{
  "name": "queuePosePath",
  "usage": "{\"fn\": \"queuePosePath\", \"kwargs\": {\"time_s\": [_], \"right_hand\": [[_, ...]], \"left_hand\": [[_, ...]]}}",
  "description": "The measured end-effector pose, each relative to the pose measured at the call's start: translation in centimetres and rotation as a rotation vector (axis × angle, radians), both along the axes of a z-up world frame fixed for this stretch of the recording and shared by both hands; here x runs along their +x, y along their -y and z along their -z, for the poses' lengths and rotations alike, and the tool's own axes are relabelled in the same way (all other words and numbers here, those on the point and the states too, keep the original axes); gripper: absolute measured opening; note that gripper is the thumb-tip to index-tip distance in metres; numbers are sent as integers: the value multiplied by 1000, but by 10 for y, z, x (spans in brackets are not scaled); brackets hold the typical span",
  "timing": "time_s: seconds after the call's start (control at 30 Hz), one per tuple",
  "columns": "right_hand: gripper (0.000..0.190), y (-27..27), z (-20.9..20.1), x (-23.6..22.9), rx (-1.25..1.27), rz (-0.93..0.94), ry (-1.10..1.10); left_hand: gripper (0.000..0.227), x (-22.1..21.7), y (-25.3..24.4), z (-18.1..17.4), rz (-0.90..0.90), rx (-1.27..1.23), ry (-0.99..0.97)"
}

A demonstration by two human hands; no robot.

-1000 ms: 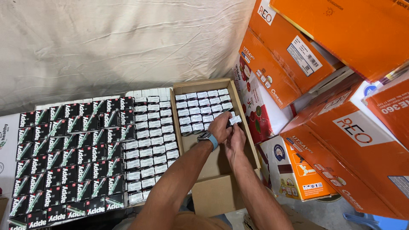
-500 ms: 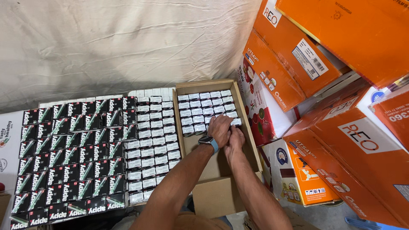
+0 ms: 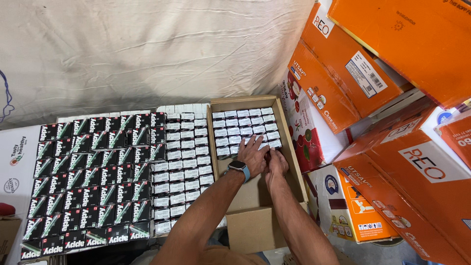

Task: The person transfers small black and white boxes from a large flat tray into a larger cardboard box. They pick up the small boxes one by one and place them in neat rows inside the larger box.

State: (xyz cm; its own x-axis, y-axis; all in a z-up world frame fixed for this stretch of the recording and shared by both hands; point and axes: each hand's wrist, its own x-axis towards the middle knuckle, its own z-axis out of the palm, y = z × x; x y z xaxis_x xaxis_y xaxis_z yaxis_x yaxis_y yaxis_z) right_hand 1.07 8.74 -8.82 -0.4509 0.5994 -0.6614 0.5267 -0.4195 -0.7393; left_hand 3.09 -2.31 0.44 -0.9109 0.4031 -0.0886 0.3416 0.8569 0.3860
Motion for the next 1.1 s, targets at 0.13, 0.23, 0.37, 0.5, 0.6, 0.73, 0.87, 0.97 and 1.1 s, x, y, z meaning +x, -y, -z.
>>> {"fn": "queuePosePath", "kwargs": {"time_s": [0.13,0.23,0.37,0.5,0.6,0.73,0.87,0.97,1.1], "right_hand": [[25,6,-48,14,-98,25,-37],[26,5,-46,16,-131,41,-37],[27,5,-68,28,-246,-9,-36],[26,18,-121,41,-258,-92,-189],[16,39,-161,47,-143,-306,-317],[7,71,-192,60,-6,-535,-376],[18,99,-186,67,155,-767,-542],[28,125,-172,69,209,-870,-619],[34,162,-157,70,260,-1032,-597]], "left_hand": [[54,-5,9,26,10,35,-23],[59,-3,21,18,10,55,-80],[60,4,37,-3,-42,225,-70],[56,16,61,-41,-117,547,-5],[52,32,89,-66,-167,674,-13],[47,58,135,-86,-231,711,-14],[46,87,183,-91,-339,738,-22],[42,109,218,-87,-431,755,-65],[39,134,259,-93,-575,721,-99]]}}
